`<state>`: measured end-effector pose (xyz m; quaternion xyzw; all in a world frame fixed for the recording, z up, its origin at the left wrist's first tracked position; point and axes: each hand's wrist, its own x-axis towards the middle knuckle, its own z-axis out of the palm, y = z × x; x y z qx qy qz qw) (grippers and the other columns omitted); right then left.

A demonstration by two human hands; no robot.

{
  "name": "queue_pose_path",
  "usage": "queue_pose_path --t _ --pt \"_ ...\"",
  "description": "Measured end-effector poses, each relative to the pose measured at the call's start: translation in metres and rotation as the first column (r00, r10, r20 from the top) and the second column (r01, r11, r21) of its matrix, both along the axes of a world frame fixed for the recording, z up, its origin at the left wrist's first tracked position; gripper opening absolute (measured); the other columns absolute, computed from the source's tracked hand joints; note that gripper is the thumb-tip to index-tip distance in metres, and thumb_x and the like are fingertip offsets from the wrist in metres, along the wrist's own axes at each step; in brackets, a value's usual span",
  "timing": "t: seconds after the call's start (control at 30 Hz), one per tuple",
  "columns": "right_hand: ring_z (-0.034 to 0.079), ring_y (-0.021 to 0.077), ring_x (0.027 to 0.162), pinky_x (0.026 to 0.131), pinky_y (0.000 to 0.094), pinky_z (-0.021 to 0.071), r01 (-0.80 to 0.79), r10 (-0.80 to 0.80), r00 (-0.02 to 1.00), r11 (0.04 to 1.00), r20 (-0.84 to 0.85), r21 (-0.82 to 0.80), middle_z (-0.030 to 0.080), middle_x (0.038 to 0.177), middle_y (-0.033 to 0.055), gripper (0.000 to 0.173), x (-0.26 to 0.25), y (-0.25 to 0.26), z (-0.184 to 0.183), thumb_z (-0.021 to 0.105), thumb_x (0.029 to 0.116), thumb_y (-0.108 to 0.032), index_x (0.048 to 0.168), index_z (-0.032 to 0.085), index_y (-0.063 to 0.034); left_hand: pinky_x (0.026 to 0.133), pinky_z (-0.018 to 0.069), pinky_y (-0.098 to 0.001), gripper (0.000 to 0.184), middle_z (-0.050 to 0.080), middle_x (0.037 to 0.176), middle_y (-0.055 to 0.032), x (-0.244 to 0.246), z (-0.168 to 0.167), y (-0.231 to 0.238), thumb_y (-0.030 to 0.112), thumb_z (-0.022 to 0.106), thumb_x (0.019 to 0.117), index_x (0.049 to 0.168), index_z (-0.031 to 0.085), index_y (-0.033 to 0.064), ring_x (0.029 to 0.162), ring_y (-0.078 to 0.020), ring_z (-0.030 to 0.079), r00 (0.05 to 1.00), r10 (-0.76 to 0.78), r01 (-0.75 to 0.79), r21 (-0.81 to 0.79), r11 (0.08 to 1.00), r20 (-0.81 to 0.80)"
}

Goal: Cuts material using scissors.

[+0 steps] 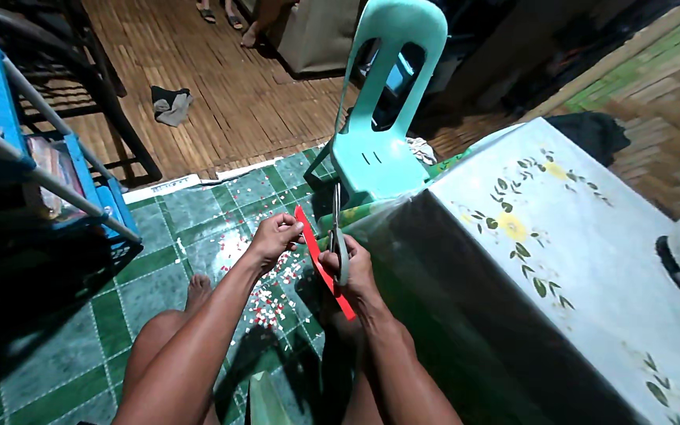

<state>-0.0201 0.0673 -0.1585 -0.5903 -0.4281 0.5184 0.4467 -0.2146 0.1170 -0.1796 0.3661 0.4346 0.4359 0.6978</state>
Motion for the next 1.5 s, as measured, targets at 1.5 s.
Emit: queue_pose_path --t 1.5 --pt "0.07 0.0181 0.077 0.076 0.0403 0.0598 -0.186 0.222 0.926 0.972 0.305 -0.144 0.074 0.094 0.0094 0.067 0.0 0.004 -0.025 0.079 0.0867 -0.022 0.146 0.053 -0.0059 0.068 0.0609 -0.034 0.022 0.076 0.1 -0.0134 -0.04 -0.009 0.003 0.005 0.044 0.1079 0.123 0.059 -0.0005 0.08 -0.0209 0.075 0.963 0.061 -0.093 -0.112 0.989 -0.262"
